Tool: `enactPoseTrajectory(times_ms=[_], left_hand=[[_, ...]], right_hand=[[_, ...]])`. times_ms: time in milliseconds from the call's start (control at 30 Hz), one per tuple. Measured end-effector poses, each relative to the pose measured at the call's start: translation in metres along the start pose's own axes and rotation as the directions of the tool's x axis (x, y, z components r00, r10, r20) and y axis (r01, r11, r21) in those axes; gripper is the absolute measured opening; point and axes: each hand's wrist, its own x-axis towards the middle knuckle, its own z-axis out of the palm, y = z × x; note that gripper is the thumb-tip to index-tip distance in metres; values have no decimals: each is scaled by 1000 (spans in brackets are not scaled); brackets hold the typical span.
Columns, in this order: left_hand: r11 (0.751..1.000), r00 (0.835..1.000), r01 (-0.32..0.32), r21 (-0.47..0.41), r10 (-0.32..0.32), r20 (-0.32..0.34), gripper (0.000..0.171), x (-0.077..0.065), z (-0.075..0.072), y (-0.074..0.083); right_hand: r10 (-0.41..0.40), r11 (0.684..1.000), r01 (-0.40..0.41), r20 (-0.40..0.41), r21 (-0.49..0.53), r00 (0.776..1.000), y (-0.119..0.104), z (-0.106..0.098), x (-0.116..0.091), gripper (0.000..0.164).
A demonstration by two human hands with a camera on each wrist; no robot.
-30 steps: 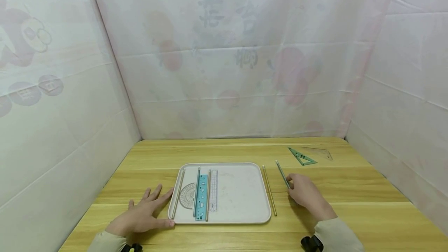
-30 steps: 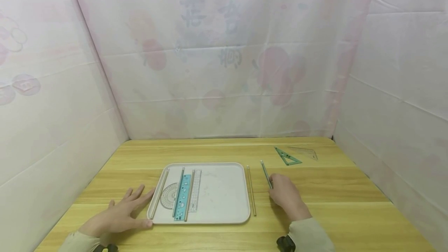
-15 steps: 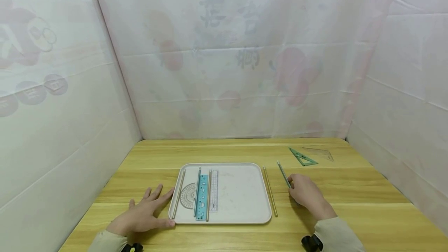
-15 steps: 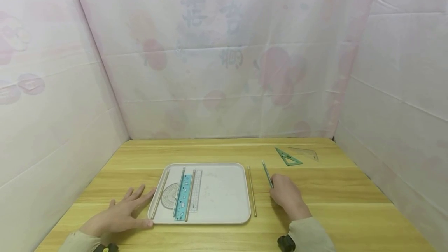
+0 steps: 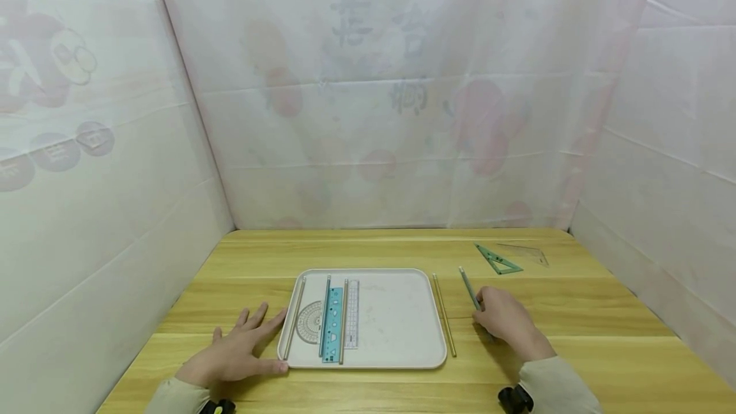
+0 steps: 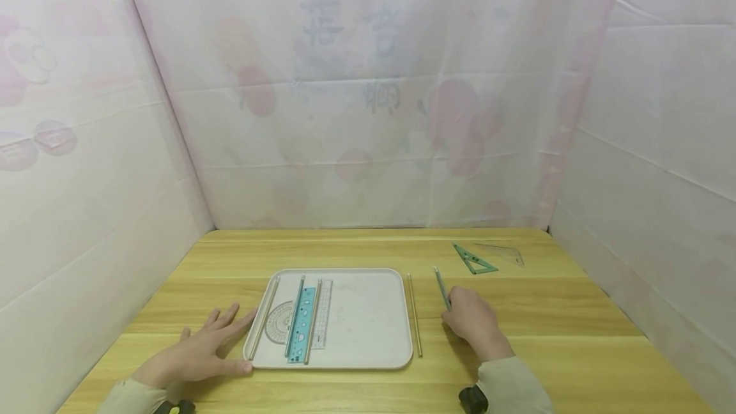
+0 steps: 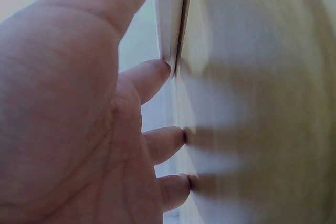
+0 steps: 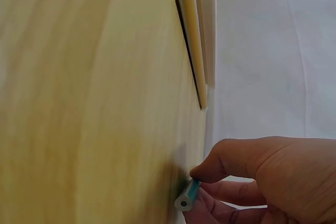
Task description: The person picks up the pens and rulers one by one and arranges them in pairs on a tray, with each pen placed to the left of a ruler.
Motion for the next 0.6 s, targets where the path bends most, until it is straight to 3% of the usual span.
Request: enactPoseTrajectory(times_ms=[367, 600], left_hand=[[1000, 1000, 6, -1, -6, -4, 106, 0, 1, 0], [1000, 1000, 6, 5, -6, -8, 106, 0, 1, 0]], right_hand=[[-3, 1000, 3, 24, 14, 1000, 1, -2, 4, 34], [-8, 995, 3, 45, 101, 999, -3, -4, 6, 37]])
